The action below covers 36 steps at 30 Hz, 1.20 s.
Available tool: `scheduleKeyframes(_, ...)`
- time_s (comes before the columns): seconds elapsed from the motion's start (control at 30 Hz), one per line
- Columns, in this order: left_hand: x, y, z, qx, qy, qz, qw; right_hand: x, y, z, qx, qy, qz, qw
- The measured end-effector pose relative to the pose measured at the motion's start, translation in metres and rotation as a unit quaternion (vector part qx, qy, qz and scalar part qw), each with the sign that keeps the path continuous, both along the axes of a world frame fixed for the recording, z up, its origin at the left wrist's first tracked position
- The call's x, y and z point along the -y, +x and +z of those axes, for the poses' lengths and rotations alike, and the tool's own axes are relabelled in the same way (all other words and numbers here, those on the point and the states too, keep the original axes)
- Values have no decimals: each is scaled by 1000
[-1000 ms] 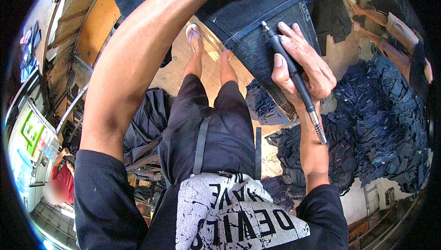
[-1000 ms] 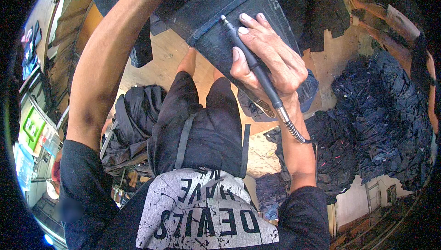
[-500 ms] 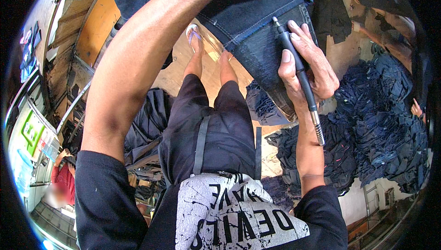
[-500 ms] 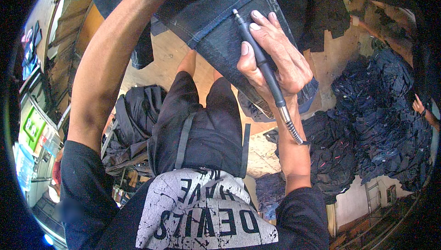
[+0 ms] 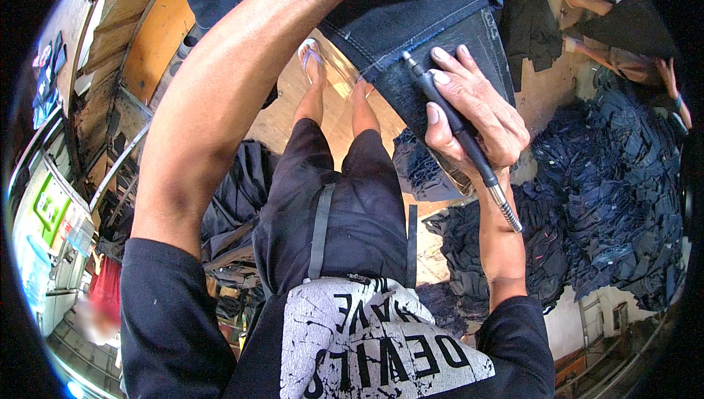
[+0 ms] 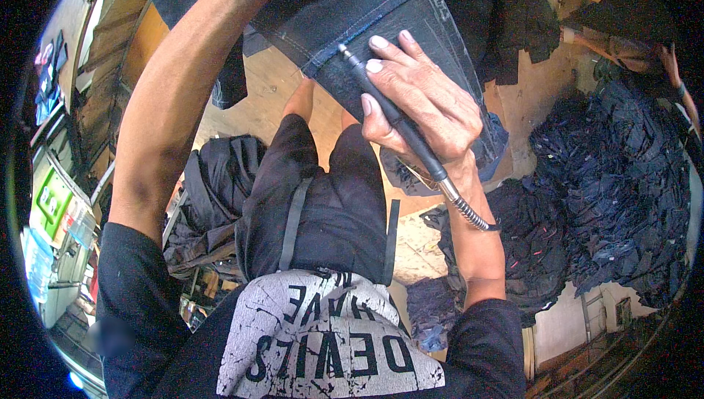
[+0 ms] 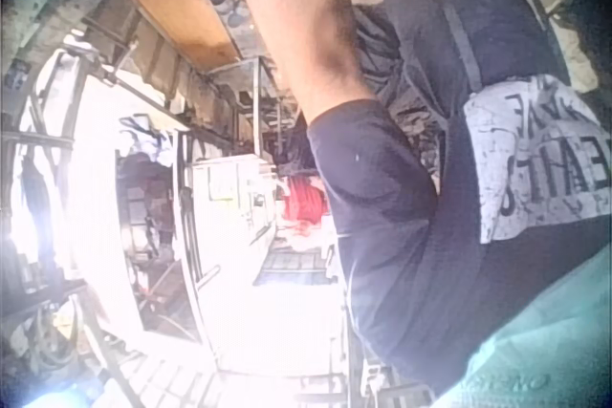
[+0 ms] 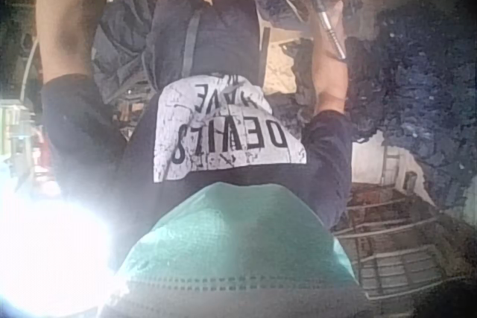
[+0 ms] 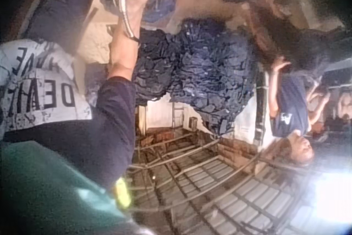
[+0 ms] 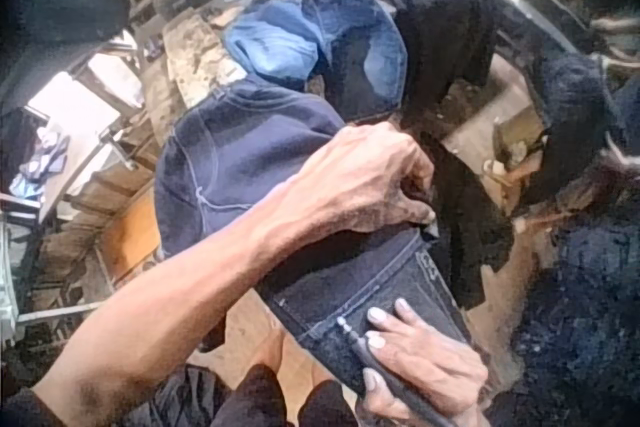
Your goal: The person uses a seam ripper to remove stitching from the seams and pockets of a pair of dark denim jeans. They work along the leg seams, pocket edges, and waistband, then place the jeans aside and pick up another pair to continue the process.
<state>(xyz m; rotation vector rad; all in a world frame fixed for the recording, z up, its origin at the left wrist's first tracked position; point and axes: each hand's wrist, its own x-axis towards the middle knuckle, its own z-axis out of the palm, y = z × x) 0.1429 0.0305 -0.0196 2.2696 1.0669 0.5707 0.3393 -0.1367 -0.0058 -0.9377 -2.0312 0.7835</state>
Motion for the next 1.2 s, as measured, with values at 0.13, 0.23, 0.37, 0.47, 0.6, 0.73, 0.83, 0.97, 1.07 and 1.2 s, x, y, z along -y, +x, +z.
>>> scheduleKeyframes(0.13, -4, 1, -1, 18, 19, -3, 1000, 2, 3, -2, -28, 3, 40, 999)
scheduleKeyframes(0.23, 14, -6, 8, 89, 192, 11, 977, 5, 11, 4, -65, -1, 5, 998)
scheduleKeyframes(0.37, 109, -29, 20, 195, 252, 363, 876, 12, 18, 18, -58, -54, -107, 991)
scheduleKeyframes(0.47, 199, -34, 7, 321, -10, 556, 767, 14, 9, 16, -45, -20, -90, 995)
scheduleKeyframes(0.6, 241, -36, -14, 314, -267, 479, 775, 16, -1, 10, 7, 2, -101, 995)
scheduleKeyframes(0.73, 236, -29, -4, 301, -288, 497, 762, 20, -2, 9, -21, 6, -116, 993)
scheduleKeyframes(0.83, 237, -36, 5, 319, -312, 479, 756, 18, -1, 10, -37, -12, -135, 990)
scheduleKeyframes(0.97, 245, -53, -5, 201, -214, 461, 837, 22, -6, 10, -28, 10, -112, 993)
scheduleKeyframes(1.07, 252, -51, -17, 141, -143, 459, 865, 32, -11, 9, -42, 12, -84, 996)
scheduleKeyframes(1.2, 257, -40, -23, 137, -133, 482, 855, 36, -11, 7, -13, 19, -38, 999)
